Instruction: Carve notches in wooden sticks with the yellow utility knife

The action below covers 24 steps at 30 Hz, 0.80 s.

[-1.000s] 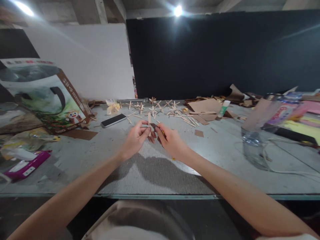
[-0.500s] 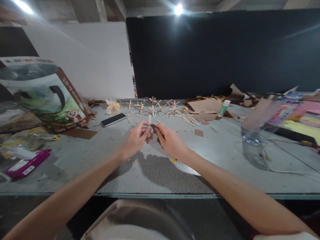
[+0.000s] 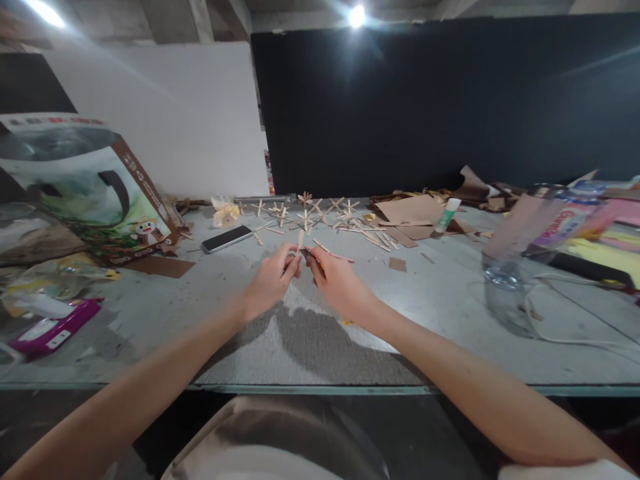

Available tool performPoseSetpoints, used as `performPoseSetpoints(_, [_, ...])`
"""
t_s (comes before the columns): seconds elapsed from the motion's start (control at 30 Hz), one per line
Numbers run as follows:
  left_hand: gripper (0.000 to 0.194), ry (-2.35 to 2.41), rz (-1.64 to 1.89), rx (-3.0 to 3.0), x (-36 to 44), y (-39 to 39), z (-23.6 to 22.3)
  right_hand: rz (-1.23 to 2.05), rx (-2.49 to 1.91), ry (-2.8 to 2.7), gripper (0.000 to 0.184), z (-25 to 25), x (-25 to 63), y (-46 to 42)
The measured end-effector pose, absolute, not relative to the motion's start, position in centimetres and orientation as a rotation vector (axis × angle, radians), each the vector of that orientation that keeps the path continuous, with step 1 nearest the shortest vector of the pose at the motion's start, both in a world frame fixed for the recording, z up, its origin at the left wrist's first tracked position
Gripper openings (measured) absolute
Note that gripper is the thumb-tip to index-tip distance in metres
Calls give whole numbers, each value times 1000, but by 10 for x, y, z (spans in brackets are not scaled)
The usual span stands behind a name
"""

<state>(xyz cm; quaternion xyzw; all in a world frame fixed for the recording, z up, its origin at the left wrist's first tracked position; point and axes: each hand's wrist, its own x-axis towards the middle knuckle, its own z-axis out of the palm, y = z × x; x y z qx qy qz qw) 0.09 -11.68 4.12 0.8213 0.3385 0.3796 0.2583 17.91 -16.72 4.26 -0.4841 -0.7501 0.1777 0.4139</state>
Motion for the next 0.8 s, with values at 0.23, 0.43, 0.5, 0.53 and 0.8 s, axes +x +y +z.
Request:
performPoseSetpoints(0.23, [19,960,991,2220,1,-117,40,676,-1268,-1757,18,49,176,-171])
performPoseSetpoints(0.43, [28,799,1132,2069,4,-117,41,951,-1149,-1590,25,54,173,-173])
performPoseSetpoints(0.5, [32,773,1146,2004,6,-118,40,934,-1105,-1579,28,53,173,-173])
performPoseSetpoints(0.53, [33,765,1145,1978,7,-118,40,924,-1086,-1578,30,52,173,-173])
performPoseSetpoints(0.8, [32,756,1174,1857,11,-123,40,984,-1002,-1558,31,50,172,-175])
